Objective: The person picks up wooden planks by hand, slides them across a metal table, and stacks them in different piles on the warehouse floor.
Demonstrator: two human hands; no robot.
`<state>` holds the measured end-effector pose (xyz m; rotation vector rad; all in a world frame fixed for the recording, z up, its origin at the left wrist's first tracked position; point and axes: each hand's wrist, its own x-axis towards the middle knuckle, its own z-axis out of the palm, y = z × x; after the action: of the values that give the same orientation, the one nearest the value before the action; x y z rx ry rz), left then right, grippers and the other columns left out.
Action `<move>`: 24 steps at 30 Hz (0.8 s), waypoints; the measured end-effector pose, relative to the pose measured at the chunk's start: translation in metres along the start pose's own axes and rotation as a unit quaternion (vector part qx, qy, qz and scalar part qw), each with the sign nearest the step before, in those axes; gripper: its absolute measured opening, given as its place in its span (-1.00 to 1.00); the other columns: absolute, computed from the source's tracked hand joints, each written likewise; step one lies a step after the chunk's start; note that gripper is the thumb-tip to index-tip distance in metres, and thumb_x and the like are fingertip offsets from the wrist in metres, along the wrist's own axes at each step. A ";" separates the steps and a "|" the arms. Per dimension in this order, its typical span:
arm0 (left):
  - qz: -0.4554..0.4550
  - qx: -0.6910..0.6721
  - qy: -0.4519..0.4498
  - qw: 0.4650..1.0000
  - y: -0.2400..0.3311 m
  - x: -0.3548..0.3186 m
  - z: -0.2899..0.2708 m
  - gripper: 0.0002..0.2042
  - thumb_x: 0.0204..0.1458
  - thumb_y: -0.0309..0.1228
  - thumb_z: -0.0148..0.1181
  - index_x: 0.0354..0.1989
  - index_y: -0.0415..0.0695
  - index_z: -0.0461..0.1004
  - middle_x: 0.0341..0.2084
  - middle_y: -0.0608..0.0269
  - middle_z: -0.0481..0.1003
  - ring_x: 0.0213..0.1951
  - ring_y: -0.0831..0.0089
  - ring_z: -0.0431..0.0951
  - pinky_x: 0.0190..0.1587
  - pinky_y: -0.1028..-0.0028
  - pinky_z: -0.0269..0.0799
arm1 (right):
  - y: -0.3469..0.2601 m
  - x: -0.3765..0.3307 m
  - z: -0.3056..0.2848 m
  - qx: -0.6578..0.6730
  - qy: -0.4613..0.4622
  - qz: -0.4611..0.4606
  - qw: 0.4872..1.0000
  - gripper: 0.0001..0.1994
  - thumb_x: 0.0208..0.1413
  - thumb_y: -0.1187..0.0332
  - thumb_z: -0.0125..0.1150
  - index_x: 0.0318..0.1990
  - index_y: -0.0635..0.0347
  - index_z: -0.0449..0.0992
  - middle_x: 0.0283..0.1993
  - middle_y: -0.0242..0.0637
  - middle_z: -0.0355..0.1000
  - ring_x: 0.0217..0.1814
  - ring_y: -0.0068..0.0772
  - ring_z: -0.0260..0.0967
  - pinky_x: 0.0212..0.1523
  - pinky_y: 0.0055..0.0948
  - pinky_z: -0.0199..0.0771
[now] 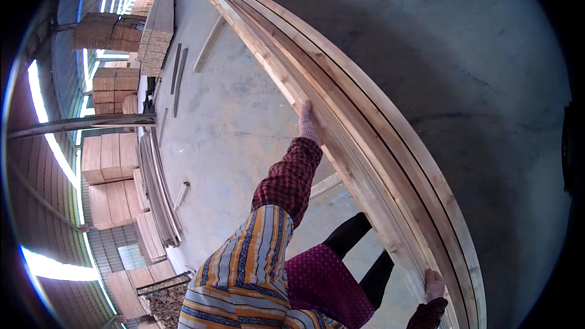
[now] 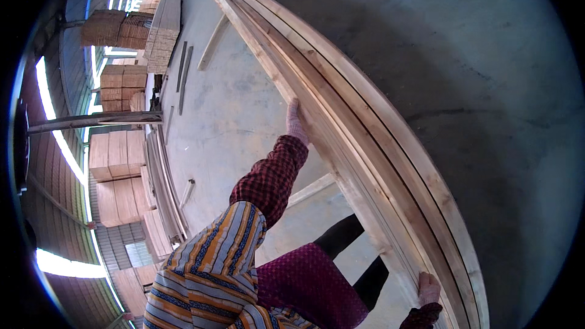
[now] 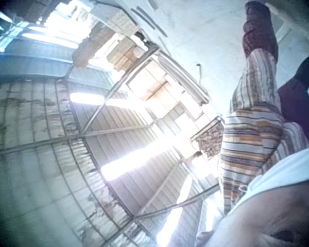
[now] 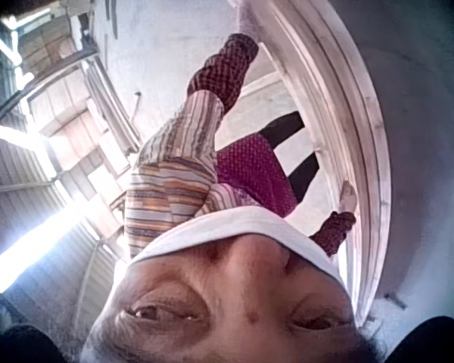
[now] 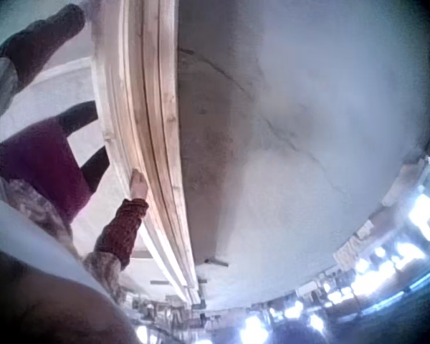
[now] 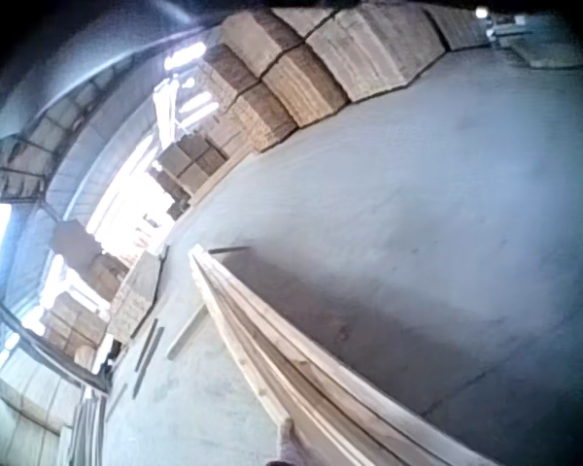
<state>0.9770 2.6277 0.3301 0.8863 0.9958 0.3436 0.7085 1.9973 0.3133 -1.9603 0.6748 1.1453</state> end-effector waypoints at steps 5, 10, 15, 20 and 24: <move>-0.001 0.005 0.026 1.000 0.007 0.003 -0.017 -0.27 0.14 0.19 0.19 0.35 -0.07 0.37 0.23 0.08 0.47 0.23 0.02 0.45 0.26 -0.13 0.38 | -0.016 0.012 0.004 -0.054 -0.010 -0.082 0.995 -0.51 0.34 -0.02 0.13 -0.08 0.35 0.61 -0.29 -0.06 0.58 -0.17 -0.26 0.47 -0.08 -0.24 0.44; -0.024 0.038 0.059 0.997 0.001 -0.014 0.006 -0.32 0.17 0.17 0.18 0.31 -0.05 0.41 0.20 0.10 0.50 0.20 0.08 0.48 0.25 -0.10 0.41 | -0.002 0.008 0.006 -0.035 -0.013 -0.086 0.996 -0.45 0.37 -0.06 0.04 0.03 0.36 0.58 -0.10 0.12 0.58 -0.02 0.09 0.51 0.07 -0.14 0.45; -0.082 0.071 0.028 0.994 -0.015 0.018 0.012 -0.40 0.25 0.18 0.04 0.26 -0.01 0.44 0.20 0.20 0.50 0.16 0.14 0.51 0.25 0.00 0.43 | -0.024 -0.021 0.008 -0.161 0.075 -0.101 0.979 -0.35 0.37 -0.14 0.00 0.18 0.39 0.50 0.16 0.21 0.49 0.23 0.21 0.41 0.30 -0.11 0.36; 0.032 0.213 0.020 0.976 -0.012 0.056 -0.024 -0.23 0.22 0.34 0.03 0.36 -0.05 0.29 0.14 0.13 0.48 0.15 0.11 0.50 0.22 0.03 0.46 | -0.069 -0.109 0.043 -0.098 0.291 -0.249 0.918 -0.52 0.31 0.32 0.21 0.33 0.30 0.41 0.31 0.07 0.41 0.32 0.18 0.34 0.36 0.03 0.28; 0.020 0.553 -0.015 0.833 0.025 -0.033 -0.024 -0.37 0.29 0.22 0.04 0.17 -0.14 0.49 -0.02 0.16 0.55 -0.31 0.48 0.52 -0.25 0.42 0.53 | -0.050 -0.166 0.134 0.264 0.172 0.053 0.948 -0.58 0.33 0.45 0.18 0.32 0.28 0.42 0.28 -0.16 0.47 0.31 -0.26 0.41 0.34 -0.25 0.39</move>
<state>0.9426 2.6344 0.3634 1.9527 1.1276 -0.2822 0.6037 2.1467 0.4355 -1.6763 1.1499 0.5889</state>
